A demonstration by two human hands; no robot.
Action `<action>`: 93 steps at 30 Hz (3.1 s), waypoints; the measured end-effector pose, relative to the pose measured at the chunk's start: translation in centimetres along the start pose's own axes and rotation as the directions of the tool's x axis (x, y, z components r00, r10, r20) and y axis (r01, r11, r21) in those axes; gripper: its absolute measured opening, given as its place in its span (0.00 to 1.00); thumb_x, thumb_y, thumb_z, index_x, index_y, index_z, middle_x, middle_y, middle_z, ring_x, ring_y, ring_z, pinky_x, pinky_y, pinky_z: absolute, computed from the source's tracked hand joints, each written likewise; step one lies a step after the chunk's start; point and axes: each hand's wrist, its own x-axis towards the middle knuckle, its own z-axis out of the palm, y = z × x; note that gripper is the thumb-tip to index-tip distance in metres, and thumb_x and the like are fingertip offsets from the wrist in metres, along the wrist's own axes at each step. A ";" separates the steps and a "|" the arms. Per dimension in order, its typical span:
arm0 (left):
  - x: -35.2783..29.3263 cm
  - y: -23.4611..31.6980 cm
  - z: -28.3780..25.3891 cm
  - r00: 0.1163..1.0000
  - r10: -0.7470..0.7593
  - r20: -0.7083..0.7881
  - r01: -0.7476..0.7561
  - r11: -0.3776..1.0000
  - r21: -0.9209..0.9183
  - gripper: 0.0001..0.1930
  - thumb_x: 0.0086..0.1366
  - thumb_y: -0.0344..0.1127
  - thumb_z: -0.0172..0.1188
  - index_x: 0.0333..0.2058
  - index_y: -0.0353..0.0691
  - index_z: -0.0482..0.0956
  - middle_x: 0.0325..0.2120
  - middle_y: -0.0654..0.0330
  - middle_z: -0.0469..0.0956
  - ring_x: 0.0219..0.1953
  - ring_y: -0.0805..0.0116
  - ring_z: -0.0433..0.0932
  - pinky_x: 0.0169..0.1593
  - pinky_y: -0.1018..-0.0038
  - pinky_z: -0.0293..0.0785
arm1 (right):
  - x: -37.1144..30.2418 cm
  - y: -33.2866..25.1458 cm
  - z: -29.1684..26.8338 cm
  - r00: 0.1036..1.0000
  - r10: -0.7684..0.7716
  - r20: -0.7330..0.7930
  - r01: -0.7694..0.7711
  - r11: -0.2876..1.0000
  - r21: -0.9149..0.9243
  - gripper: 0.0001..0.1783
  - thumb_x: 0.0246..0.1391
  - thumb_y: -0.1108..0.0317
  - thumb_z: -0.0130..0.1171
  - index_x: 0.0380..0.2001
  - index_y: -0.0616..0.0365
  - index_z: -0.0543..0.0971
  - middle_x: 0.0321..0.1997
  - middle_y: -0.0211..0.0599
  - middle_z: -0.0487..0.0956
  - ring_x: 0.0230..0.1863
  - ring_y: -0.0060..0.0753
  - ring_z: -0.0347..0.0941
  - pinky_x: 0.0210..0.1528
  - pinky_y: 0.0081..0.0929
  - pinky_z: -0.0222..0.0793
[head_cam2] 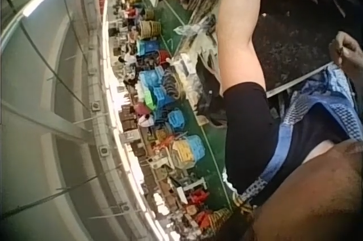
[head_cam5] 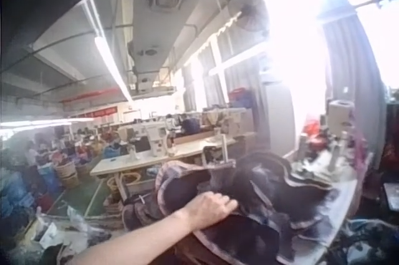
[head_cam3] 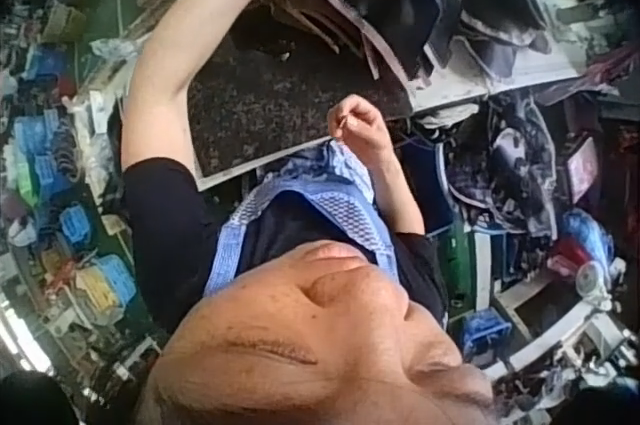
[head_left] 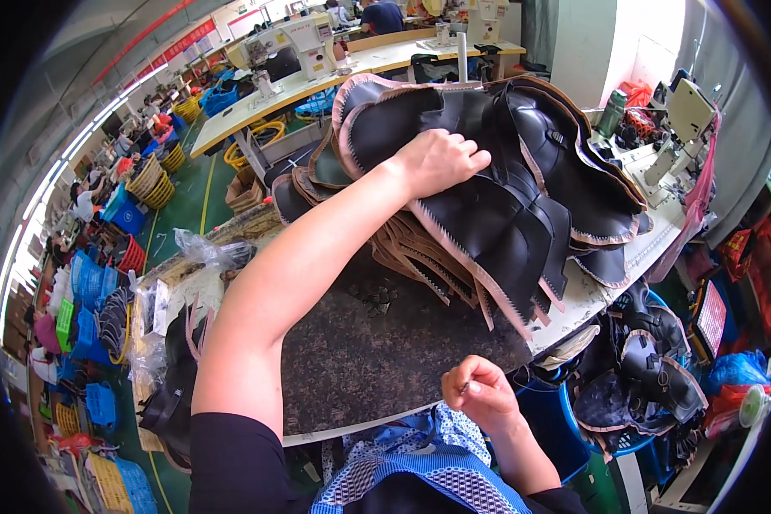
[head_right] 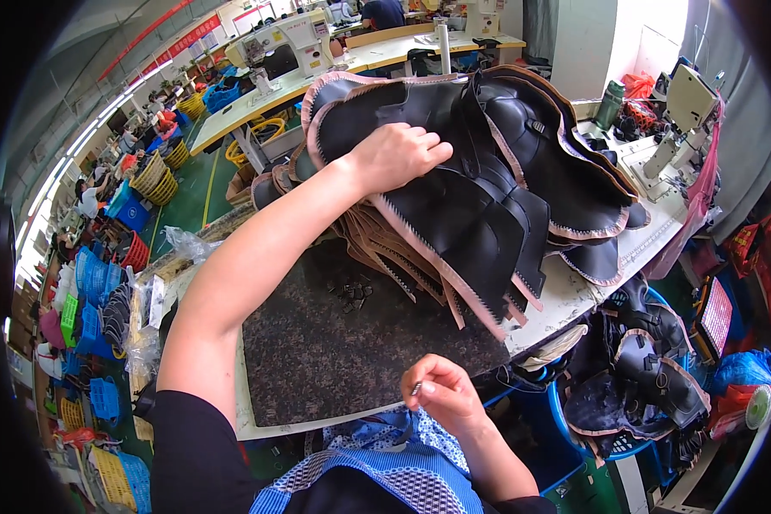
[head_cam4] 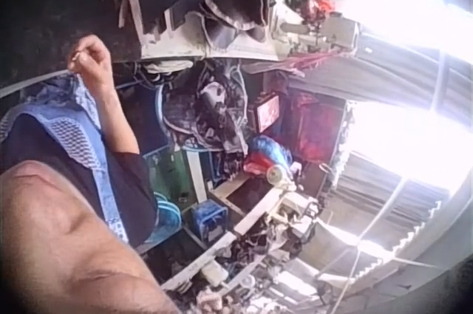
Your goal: Assembling shoe components by attaching metal pieces to leather uppers.
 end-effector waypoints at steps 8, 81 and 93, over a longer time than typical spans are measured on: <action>-7.3 0.7 -16.9 0.739 -0.464 0.488 0.585 0.801 -0.126 0.13 0.53 0.38 0.67 0.37 0.39 0.83 0.35 0.49 0.84 0.42 0.50 0.83 0.48 0.58 0.79 | 2.5 0.4 2.8 0.996 0.090 0.013 -0.082 0.949 -0.306 0.06 0.60 0.78 0.62 0.40 0.63 0.77 0.39 0.37 0.80 0.42 0.26 0.79 0.48 0.24 0.76; -26.1 20.0 -21.4 0.462 -0.782 0.419 0.843 0.241 -0.480 0.13 0.58 0.35 0.69 0.33 0.32 0.77 0.28 0.50 0.78 0.29 0.48 0.79 0.32 0.60 0.75 | 11.7 7.5 7.0 0.930 -0.002 0.367 0.359 0.213 -0.908 0.10 0.41 0.80 0.71 0.29 0.60 0.83 0.28 0.33 0.81 0.31 0.31 0.75 0.36 0.29 0.71; -26.6 21.0 -22.6 0.349 -0.835 0.426 0.869 0.118 -0.481 0.12 0.60 0.37 0.67 0.36 0.34 0.79 0.29 0.51 0.80 0.29 0.50 0.80 0.33 0.62 0.77 | 11.4 10.3 5.3 0.999 -0.041 0.036 0.051 0.483 -0.874 0.46 0.37 0.65 0.81 0.59 0.61 0.68 0.57 0.42 0.72 0.55 0.35 0.70 0.56 0.32 0.67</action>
